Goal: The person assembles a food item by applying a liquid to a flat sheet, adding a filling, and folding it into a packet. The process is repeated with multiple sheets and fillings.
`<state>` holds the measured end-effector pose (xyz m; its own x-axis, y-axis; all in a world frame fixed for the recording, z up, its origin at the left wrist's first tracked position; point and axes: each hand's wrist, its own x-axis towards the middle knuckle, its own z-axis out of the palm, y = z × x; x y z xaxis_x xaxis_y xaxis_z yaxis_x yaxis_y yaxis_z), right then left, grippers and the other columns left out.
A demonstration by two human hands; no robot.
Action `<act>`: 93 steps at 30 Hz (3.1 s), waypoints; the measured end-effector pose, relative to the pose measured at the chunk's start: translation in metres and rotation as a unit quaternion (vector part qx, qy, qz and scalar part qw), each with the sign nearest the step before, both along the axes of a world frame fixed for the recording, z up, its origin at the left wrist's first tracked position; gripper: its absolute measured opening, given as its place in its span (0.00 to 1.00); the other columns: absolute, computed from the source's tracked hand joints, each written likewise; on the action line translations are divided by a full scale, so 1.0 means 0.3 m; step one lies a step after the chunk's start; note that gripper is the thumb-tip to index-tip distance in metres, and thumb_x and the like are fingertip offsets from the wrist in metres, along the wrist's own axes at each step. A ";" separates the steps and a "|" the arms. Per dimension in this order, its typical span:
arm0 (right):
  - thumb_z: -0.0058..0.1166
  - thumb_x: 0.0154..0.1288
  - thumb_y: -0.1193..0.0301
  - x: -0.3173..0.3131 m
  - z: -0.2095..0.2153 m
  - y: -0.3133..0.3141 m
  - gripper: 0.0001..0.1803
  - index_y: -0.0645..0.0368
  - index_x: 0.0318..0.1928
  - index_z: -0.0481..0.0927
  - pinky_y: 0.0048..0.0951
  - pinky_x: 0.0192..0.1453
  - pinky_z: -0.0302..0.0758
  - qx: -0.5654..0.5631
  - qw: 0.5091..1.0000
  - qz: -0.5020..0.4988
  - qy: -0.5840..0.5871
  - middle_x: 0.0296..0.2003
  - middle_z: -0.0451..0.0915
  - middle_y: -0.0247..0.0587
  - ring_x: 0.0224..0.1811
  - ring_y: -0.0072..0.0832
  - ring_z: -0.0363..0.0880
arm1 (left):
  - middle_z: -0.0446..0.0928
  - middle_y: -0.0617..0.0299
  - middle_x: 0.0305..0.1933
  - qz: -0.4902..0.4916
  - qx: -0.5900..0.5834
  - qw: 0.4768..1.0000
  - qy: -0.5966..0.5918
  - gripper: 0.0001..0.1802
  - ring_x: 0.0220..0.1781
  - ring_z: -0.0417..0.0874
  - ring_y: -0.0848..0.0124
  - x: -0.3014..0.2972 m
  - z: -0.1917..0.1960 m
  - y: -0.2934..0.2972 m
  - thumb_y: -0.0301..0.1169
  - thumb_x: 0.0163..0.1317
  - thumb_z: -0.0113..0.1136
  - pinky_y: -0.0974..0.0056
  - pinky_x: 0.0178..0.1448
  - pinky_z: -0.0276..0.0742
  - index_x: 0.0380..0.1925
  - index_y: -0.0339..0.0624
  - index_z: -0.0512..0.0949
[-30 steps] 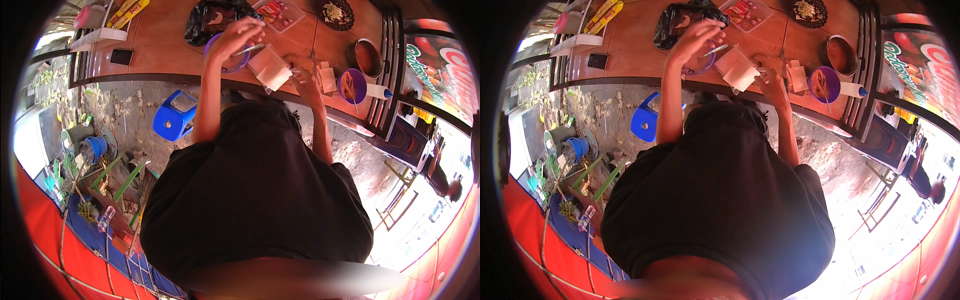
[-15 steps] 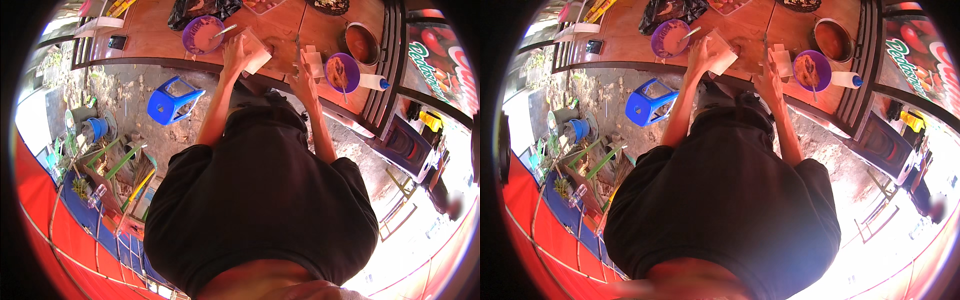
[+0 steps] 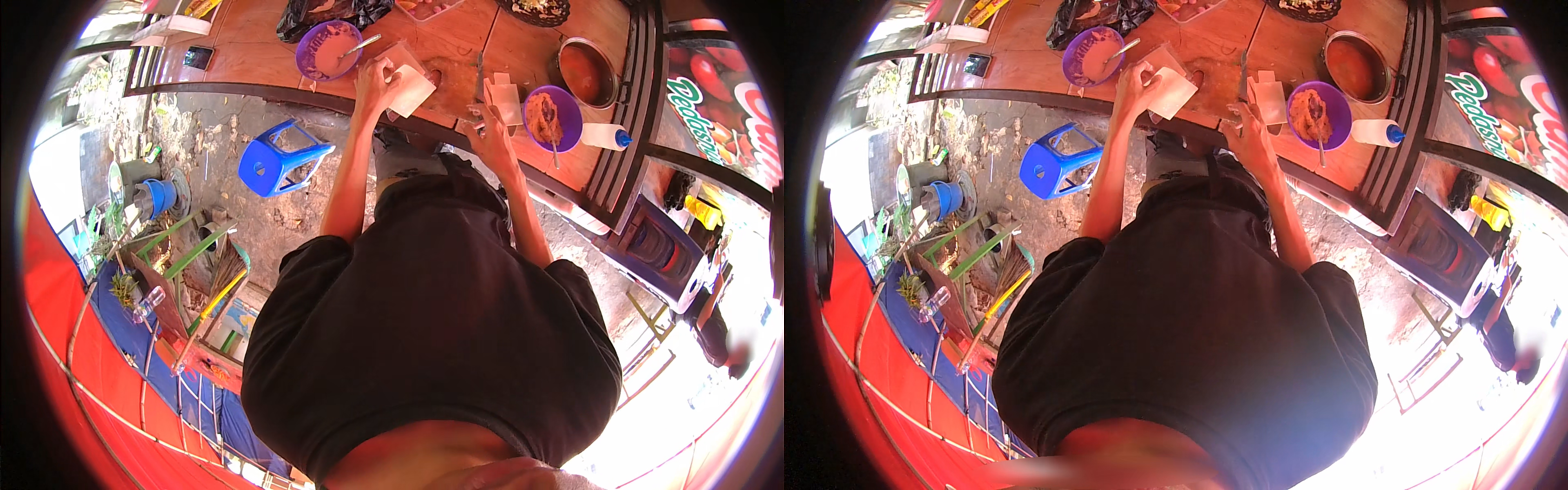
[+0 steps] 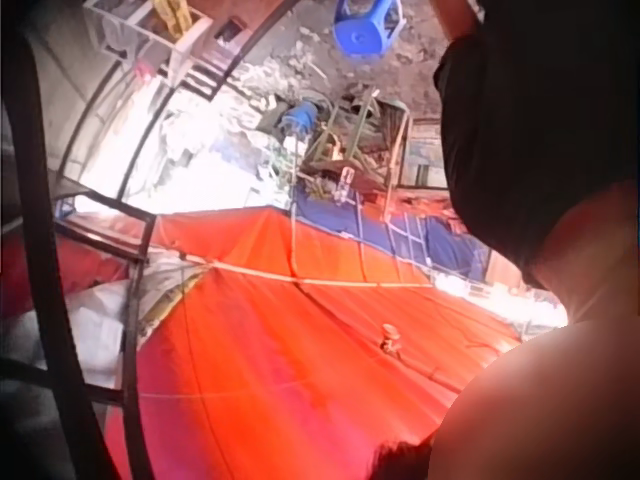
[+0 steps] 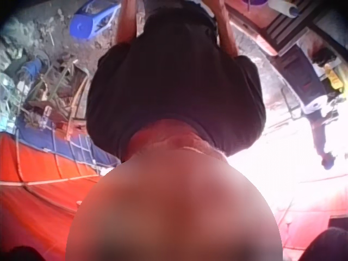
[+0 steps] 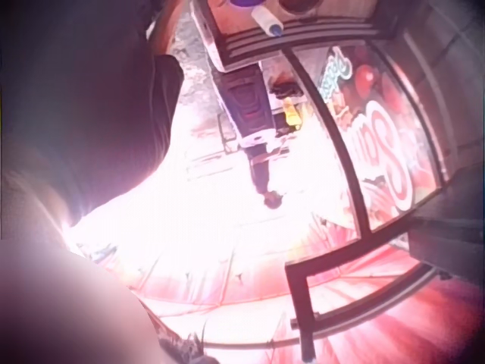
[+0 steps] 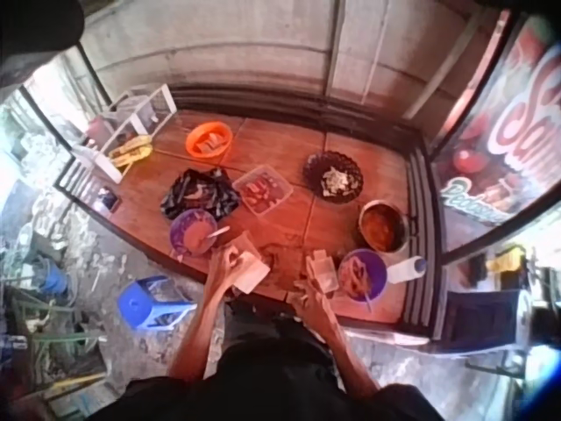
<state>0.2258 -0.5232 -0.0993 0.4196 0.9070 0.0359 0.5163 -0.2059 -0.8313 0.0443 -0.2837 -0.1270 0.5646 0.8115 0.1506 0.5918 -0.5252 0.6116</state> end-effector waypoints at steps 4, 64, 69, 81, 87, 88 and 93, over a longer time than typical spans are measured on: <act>0.65 0.69 0.72 0.007 0.010 0.006 0.22 0.63 0.61 0.79 0.36 0.45 0.83 0.001 1.000 0.001 0.021 0.51 0.80 0.52 0.44 0.37 0.87 | 0.87 0.54 0.39 -0.060 -0.231 0.967 -0.089 0.10 0.40 0.89 0.65 -0.041 0.115 0.007 0.29 0.63 0.68 0.63 0.44 0.82 0.39 0.34 0.81; 0.48 0.81 0.46 0.186 0.280 0.338 0.32 0.65 0.62 0.78 0.34 0.59 0.81 0.036 0.971 0.070 0.224 0.55 0.84 0.46 0.55 0.32 0.83 | 0.79 0.67 0.55 -0.070 -0.351 0.915 -0.188 0.13 0.59 0.76 0.78 0.030 0.439 -0.108 0.36 0.76 0.62 0.67 0.65 0.70 0.53 0.43 0.75; 0.45 0.81 0.41 0.139 0.128 0.310 0.35 0.60 0.66 0.77 0.33 0.57 0.82 -0.030 0.905 0.024 0.424 0.54 0.85 0.42 0.53 0.31 0.85 | 0.76 0.65 0.58 -0.070 -0.361 0.910 -0.190 0.21 0.55 0.73 0.80 0.019 0.416 -0.132 0.39 0.78 0.59 0.69 0.58 0.71 0.62 0.39 0.71; 0.38 0.80 0.35 -0.011 0.094 0.326 0.41 0.64 0.62 0.76 0.48 0.68 0.78 0.074 0.575 -0.005 0.815 0.58 0.83 0.48 0.62 0.38 0.82 | 0.75 0.67 0.56 -0.091 -0.418 0.876 -0.224 0.21 0.58 0.72 0.79 0.031 0.397 -0.134 0.41 0.80 0.57 0.69 0.63 0.69 0.65 0.43 0.71; 0.42 0.79 0.36 -0.006 0.106 0.381 0.38 0.62 0.56 0.79 0.42 0.43 0.88 0.103 0.751 -0.129 0.640 0.39 0.84 0.39 0.43 0.33 0.87 | 0.74 0.66 0.60 -0.057 -0.433 0.861 -0.262 0.22 0.65 0.70 0.79 0.048 0.362 -0.122 0.38 0.78 0.60 0.69 0.70 0.65 0.64 0.37 0.72; 0.42 0.80 0.36 -0.008 0.118 0.391 0.38 0.62 0.55 0.79 0.41 0.42 0.88 0.105 0.753 -0.137 0.636 0.38 0.83 0.38 0.41 0.33 0.87 | 0.74 0.65 0.60 -0.037 -0.426 0.860 -0.277 0.22 0.65 0.70 0.79 0.059 0.358 -0.133 0.38 0.77 0.60 0.69 0.70 0.65 0.64 0.37 0.72; 0.40 0.80 0.35 0.007 0.174 0.435 0.38 0.61 0.52 0.81 0.32 0.40 0.85 0.125 0.788 -0.177 0.576 0.33 0.79 0.34 0.33 0.27 0.83 | 0.78 0.63 0.56 0.039 -0.350 0.897 -0.266 0.24 0.57 0.76 0.77 0.101 0.360 -0.144 0.42 0.76 0.63 0.66 0.60 0.73 0.61 0.36 0.73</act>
<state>0.2278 -0.3926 -0.0472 0.5302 0.7502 -0.3951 -0.6644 0.0781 -0.7433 0.0745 -0.3269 -0.0190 0.5021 0.8458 -0.1801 0.1353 0.1288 0.9824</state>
